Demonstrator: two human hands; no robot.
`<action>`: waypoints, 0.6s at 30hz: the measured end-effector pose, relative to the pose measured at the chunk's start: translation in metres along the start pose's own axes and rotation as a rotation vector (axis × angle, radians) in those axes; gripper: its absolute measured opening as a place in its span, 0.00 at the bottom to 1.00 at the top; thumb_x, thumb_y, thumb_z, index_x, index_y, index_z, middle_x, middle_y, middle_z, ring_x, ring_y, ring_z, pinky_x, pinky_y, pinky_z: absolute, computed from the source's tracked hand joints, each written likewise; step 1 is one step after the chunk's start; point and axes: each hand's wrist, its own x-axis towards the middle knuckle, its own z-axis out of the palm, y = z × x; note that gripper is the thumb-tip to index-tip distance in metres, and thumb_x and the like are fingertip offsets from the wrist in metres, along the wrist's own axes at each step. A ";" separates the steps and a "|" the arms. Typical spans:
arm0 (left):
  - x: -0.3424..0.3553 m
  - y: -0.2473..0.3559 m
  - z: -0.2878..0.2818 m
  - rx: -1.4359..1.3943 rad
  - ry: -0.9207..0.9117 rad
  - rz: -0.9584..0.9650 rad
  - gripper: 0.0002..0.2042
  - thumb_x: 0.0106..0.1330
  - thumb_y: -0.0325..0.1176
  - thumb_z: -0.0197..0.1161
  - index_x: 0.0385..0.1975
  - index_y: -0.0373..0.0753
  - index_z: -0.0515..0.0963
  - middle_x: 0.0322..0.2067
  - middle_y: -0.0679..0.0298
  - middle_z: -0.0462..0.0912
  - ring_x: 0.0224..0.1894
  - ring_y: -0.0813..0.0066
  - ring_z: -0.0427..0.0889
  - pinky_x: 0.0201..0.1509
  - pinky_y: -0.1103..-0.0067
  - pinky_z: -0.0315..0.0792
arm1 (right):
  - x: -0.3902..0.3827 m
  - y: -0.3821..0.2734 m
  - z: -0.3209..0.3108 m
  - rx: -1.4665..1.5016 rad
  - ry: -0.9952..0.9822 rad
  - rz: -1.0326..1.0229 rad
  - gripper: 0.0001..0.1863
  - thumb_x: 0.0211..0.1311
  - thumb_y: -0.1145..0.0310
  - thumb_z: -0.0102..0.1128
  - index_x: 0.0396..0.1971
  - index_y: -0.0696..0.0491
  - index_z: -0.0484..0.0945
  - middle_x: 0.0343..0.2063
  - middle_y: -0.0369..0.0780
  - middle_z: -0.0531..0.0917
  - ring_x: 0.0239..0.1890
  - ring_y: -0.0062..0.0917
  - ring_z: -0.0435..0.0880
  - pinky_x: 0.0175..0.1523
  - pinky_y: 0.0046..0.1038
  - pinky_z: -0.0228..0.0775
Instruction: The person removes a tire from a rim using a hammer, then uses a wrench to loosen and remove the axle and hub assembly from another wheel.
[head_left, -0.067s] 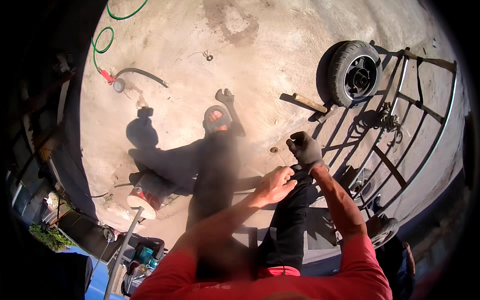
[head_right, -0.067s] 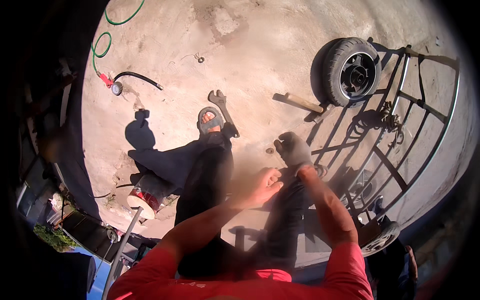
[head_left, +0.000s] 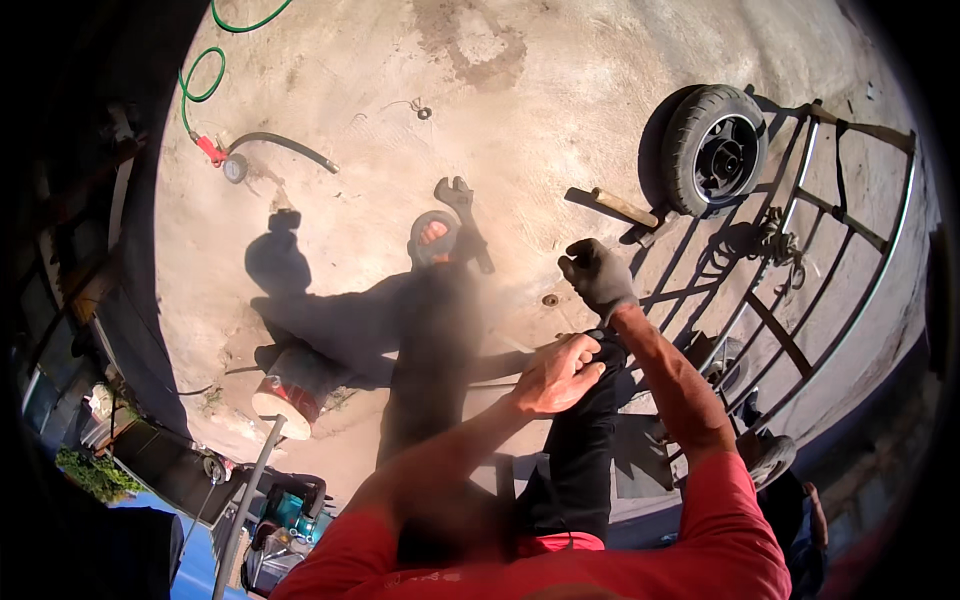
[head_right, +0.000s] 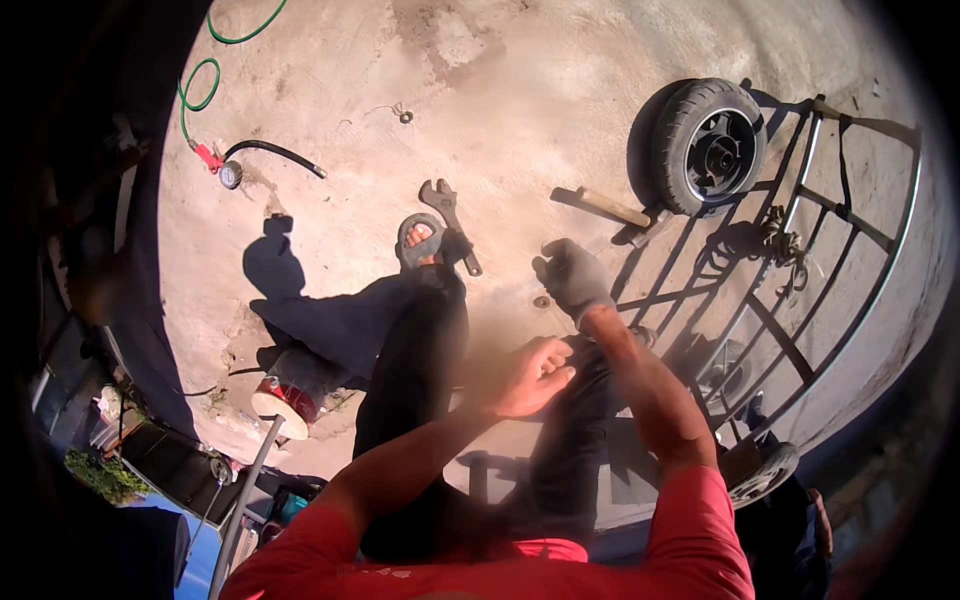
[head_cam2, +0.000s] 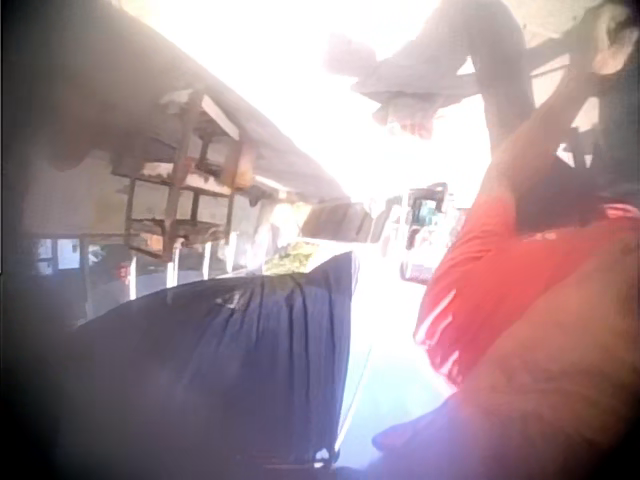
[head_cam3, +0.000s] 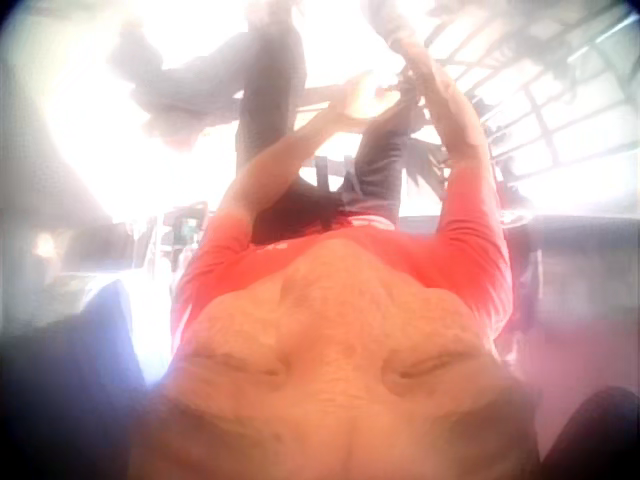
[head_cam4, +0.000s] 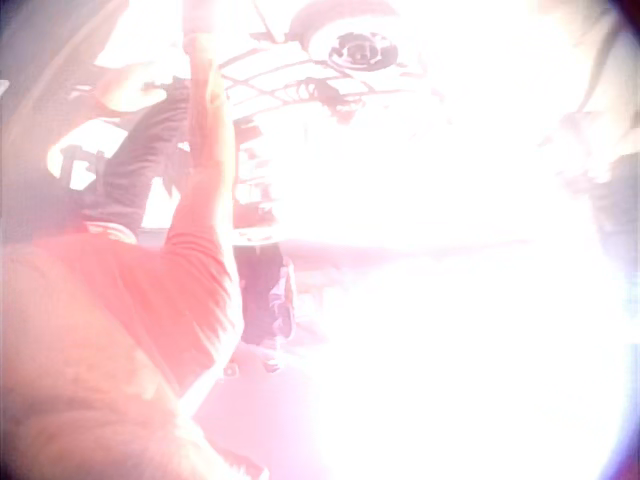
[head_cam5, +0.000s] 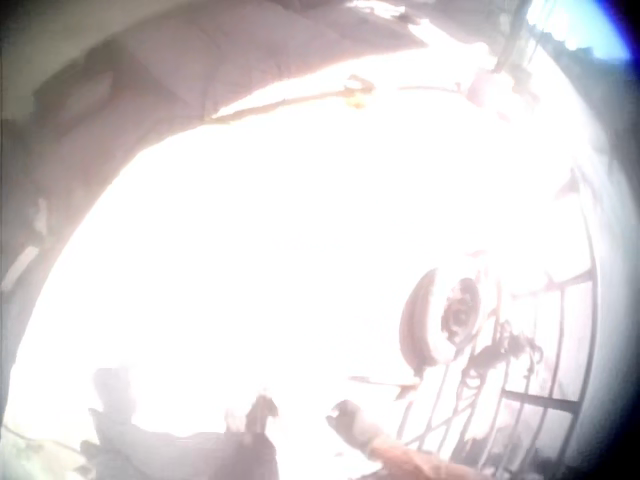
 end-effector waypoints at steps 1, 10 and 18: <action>0.003 0.014 -0.018 -0.023 0.013 0.041 0.14 0.67 0.33 0.69 0.47 0.34 0.77 0.38 0.52 0.83 0.38 0.54 0.85 0.45 0.67 0.79 | 0.042 -0.030 0.018 -0.044 0.012 -0.062 0.21 0.63 0.54 0.71 0.45 0.55 0.83 0.33 0.42 0.89 0.37 0.28 0.89 0.43 0.30 0.80; 0.017 0.003 -0.156 -0.563 0.220 -0.301 0.15 0.75 0.34 0.63 0.54 0.32 0.78 0.46 0.55 0.87 0.50 0.69 0.86 0.56 0.72 0.77 | 0.230 -0.238 0.129 -0.420 0.174 -0.228 0.19 0.64 0.53 0.65 0.46 0.51 0.83 0.45 0.46 0.88 0.50 0.42 0.87 0.55 0.40 0.77; 0.022 0.002 -0.189 -0.808 0.264 -0.274 0.14 0.75 0.34 0.62 0.54 0.32 0.78 0.46 0.58 0.86 0.51 0.71 0.85 0.56 0.74 0.76 | 0.279 -0.245 0.153 -0.696 0.196 -0.267 0.17 0.58 0.64 0.67 0.48 0.48 0.82 0.47 0.44 0.86 0.52 0.38 0.87 0.54 0.37 0.78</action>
